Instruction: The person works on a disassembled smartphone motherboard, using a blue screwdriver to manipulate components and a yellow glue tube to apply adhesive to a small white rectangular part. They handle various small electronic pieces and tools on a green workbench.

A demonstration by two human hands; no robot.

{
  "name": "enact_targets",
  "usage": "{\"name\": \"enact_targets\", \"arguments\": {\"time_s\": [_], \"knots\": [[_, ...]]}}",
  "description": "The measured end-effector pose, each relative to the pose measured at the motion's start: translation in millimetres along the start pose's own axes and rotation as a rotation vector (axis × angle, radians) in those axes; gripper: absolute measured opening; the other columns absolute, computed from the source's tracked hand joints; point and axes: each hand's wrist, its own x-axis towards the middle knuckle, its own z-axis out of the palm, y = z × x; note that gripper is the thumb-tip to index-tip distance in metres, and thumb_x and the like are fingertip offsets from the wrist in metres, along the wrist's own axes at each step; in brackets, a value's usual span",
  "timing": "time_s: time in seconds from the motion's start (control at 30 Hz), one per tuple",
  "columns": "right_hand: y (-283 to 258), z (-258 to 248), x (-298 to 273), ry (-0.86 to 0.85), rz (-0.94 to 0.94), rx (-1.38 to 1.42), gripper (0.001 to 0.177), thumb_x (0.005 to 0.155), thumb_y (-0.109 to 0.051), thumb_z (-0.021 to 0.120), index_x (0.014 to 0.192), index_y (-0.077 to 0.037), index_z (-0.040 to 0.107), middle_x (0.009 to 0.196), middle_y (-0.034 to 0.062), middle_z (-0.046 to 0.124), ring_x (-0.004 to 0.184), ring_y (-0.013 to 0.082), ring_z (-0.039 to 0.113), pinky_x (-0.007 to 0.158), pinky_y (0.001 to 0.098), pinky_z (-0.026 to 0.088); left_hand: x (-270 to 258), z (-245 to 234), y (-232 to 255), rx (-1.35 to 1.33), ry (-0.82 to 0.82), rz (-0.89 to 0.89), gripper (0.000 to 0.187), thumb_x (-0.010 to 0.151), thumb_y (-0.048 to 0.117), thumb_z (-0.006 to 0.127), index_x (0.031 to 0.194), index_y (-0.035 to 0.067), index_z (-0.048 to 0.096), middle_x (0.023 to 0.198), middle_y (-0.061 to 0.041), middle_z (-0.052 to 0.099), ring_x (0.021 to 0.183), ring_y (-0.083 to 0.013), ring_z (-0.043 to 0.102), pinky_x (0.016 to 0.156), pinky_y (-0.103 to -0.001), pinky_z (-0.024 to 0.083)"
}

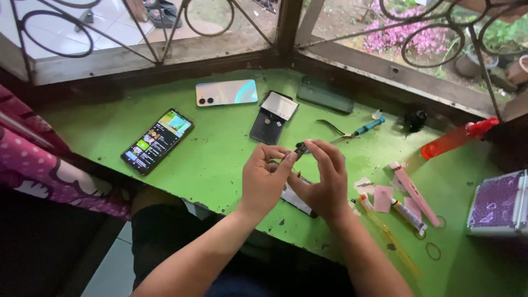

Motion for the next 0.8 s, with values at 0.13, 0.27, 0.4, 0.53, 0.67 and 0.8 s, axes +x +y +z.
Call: {"name": "enact_targets", "arguments": {"time_s": [0.13, 0.27, 0.4, 0.53, 0.67, 0.8], "knots": [[-3, 1, 0, -0.013, -0.034, 0.029, 0.062, 0.066, -0.002, 0.093, 0.121, 0.008, 0.066, 0.114, 0.0247, 0.065, 0.107, 0.0370, 0.065, 0.096, 0.0429, 0.057, -4, 2, -10, 0.080, 0.047, 0.003, 0.026, 0.092, 0.018, 0.079, 0.091, 0.004, 0.058, 0.099, -0.019, 0.074, 0.064, -0.0187, 0.075, 0.051, -0.029, 0.056], [-1, 3, -4, 0.041, -0.031, -0.069, 0.058, 0.067, -0.004, 0.093, 0.119, 0.005, 0.069, 0.114, 0.0211, 0.066, 0.103, 0.0345, 0.067, 0.093, 0.0426, 0.057, -7, 6, -11, 0.128, 0.073, 0.004, 0.031, 0.089, 0.023, 0.082, 0.108, 0.007, 0.063, 0.096, -0.013, 0.076, 0.089, -0.0210, 0.076, 0.068, -0.030, 0.057], [0, 2, -5, 0.064, -0.030, -0.162, 0.056, 0.069, -0.012, 0.094, 0.118, 0.000, 0.070, 0.116, 0.0158, 0.067, 0.104, 0.0316, 0.069, 0.091, 0.0428, 0.057, -4, 6, -13, 0.181, 0.057, 0.083, 0.029, 0.092, 0.019, 0.079, 0.115, 0.006, 0.067, 0.095, -0.014, 0.077, 0.097, -0.0243, 0.076, 0.073, -0.033, 0.058], [4, 3, -6, 0.085, -0.019, -0.146, 0.057, 0.067, -0.011, 0.094, 0.118, -0.001, 0.071, 0.115, 0.0170, 0.068, 0.102, 0.0331, 0.069, 0.088, 0.0447, 0.057, 0, 8, -15, 0.172, 0.052, 0.099, 0.027, 0.092, 0.016, 0.078, 0.115, 0.006, 0.069, 0.097, -0.014, 0.078, 0.097, -0.0249, 0.077, 0.074, -0.033, 0.060], [3, 2, -4, 0.119, -0.013, -0.191, 0.056, 0.064, -0.011, 0.093, 0.115, -0.001, 0.073, 0.113, 0.0157, 0.070, 0.101, 0.0319, 0.071, 0.087, 0.0425, 0.057, 1, 14, -16, 0.168, 0.070, 0.118, 0.017, 0.091, 0.013, 0.080, 0.105, 0.005, 0.074, 0.091, -0.013, 0.079, 0.091, -0.0235, 0.078, 0.068, -0.033, 0.061], [10, 0, -10, 0.102, -0.015, -0.199, 0.060, 0.063, -0.011, 0.091, 0.119, -0.001, 0.073, 0.117, 0.0161, 0.069, 0.103, 0.0321, 0.070, 0.087, 0.0431, 0.057, 0, 18, -14, 0.172, 0.085, 0.131, 0.015, 0.090, 0.015, 0.082, 0.102, 0.007, 0.077, 0.086, -0.013, 0.079, 0.088, -0.0211, 0.078, 0.067, -0.033, 0.061]]}}
